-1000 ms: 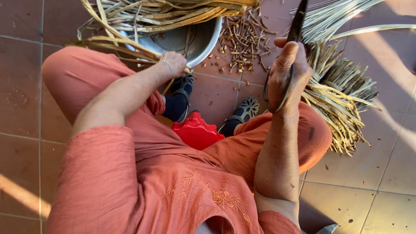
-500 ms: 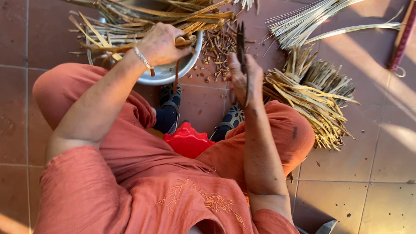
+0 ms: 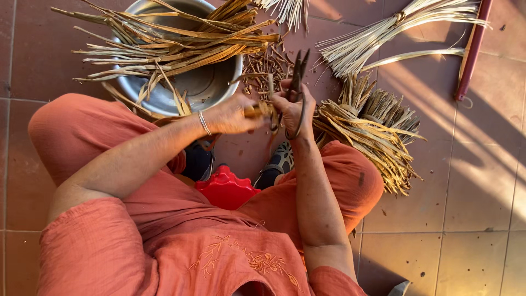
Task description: The person sits on a small red stool and uses scissors to trim the ends of dried plant stalks. They hold a bundle of stalks in their left hand and cut the tips with their right hand, dropping the trimmed pieces onto the floor. The person occasionally adjusts the bundle and continues cutting.
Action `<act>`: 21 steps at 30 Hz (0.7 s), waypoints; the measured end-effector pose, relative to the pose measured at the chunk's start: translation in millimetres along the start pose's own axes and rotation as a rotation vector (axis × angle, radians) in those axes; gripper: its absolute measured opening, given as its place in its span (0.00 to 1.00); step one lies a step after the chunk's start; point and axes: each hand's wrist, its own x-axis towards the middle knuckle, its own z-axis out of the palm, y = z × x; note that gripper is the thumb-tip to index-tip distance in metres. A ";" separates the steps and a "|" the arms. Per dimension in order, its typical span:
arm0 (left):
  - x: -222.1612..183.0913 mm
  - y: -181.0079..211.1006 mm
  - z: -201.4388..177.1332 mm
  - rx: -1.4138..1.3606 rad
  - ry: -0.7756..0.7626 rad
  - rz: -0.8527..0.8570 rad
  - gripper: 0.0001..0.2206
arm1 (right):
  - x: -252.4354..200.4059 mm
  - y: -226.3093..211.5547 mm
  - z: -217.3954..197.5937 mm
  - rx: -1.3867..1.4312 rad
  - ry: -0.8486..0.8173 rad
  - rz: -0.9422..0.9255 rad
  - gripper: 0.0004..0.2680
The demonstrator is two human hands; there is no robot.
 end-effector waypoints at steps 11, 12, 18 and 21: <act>46.2 -11.7 -53.1 -0.654 0.331 -0.279 0.16 | -54.1 -45.5 9.9 -0.130 -0.287 -0.180 0.09; 49.2 -10.8 -55.8 -0.645 0.353 -0.195 0.15 | -57.9 -43.5 12.1 -0.198 -0.298 -0.188 0.08; 52.2 12.4 -70.4 -0.447 0.590 -0.037 0.11 | -70.8 -30.3 14.2 -0.396 -0.309 -0.218 0.10; 48.5 22.4 -75.5 -0.423 0.639 0.059 0.11 | -72.2 -19.4 13.3 -0.408 -0.354 -0.253 0.09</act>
